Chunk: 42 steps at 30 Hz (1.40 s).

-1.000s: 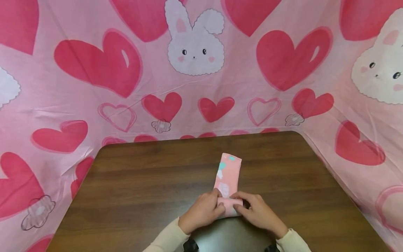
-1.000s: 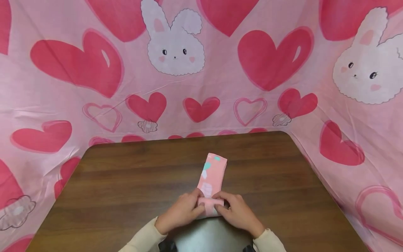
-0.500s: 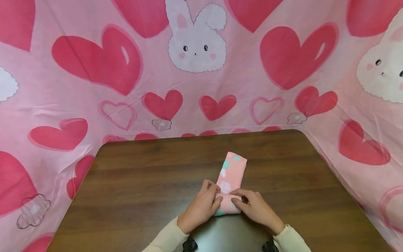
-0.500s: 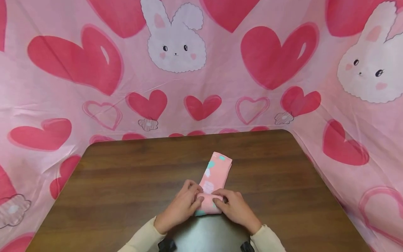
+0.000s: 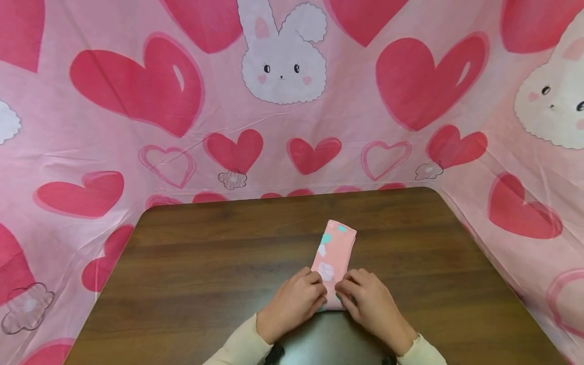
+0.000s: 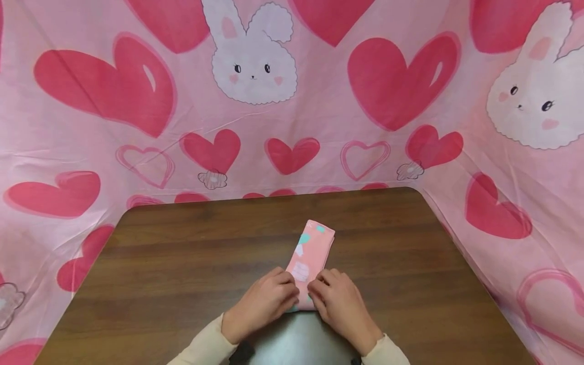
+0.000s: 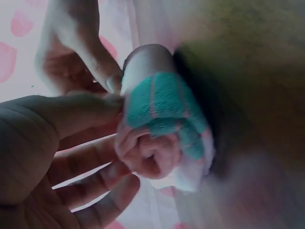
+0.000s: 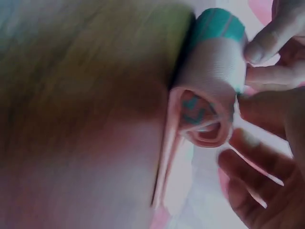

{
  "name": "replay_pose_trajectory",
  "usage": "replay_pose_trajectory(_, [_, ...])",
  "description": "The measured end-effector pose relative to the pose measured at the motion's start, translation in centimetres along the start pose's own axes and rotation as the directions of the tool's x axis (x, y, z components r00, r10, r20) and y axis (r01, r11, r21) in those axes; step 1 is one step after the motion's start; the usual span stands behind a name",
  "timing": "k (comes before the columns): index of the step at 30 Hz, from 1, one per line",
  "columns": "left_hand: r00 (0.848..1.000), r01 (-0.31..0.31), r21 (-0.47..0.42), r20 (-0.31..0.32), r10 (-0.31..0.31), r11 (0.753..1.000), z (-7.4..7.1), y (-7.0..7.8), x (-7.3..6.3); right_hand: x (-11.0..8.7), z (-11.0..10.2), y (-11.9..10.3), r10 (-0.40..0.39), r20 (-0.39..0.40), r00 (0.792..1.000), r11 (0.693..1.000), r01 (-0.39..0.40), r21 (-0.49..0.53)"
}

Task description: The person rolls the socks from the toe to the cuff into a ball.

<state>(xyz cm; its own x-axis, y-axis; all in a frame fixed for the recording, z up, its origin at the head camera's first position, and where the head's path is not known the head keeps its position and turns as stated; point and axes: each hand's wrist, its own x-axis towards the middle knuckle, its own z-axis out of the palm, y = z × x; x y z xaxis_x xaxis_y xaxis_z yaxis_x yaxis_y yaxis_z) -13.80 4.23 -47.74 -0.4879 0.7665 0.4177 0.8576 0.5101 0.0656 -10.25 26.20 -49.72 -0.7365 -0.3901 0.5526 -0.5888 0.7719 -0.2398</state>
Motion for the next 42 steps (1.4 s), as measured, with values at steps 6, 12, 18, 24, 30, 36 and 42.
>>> replay_pose_trajectory(6, [0.997,-0.023,0.054,0.071,0.019,0.998,-0.4,-0.1,0.4,-0.7,-0.3,-0.5,-0.076,0.004,0.997,0.997,0.076,-0.028])
replay_pose_trajectory(12, [0.993,-0.044,0.060,0.110,0.037,0.997,-0.4,-0.4,0.2,-0.8,-0.2,-0.5,-0.090,0.042,0.995,0.993,0.093,-0.073])
replay_pose_trajectory(18, [0.987,-0.024,0.048,0.157,0.016,0.999,-0.3,-0.4,0.4,-0.2,-0.2,-0.9,-0.119,0.107,0.987,0.980,0.134,-0.145])
replay_pose_trajectory(24, [0.988,-0.059,0.143,0.153,0.037,0.988,-0.2,-0.1,0.8,0.9,0.2,-1.8,-0.157,0.143,0.977,0.949,0.189,-0.252])
replay_pose_trajectory(30, [0.989,-0.083,0.184,0.135,0.058,0.979,-0.2,-0.2,1.0,1.2,0.7,-2.0,-0.174,0.133,0.976,0.923,0.209,-0.322])
replay_pose_trajectory(36, [0.983,-0.058,0.106,0.180,0.038,0.993,-0.4,-0.6,1.0,1.3,0.7,-2.1,-0.161,0.123,0.979,0.934,0.191,-0.301])
replay_pose_trajectory(42, [0.979,0.003,-0.059,0.205,0.009,0.998,-0.7,-1.1,1.0,1.1,0.1,-1.9,-0.080,0.174,0.982,0.977,0.111,-0.182])
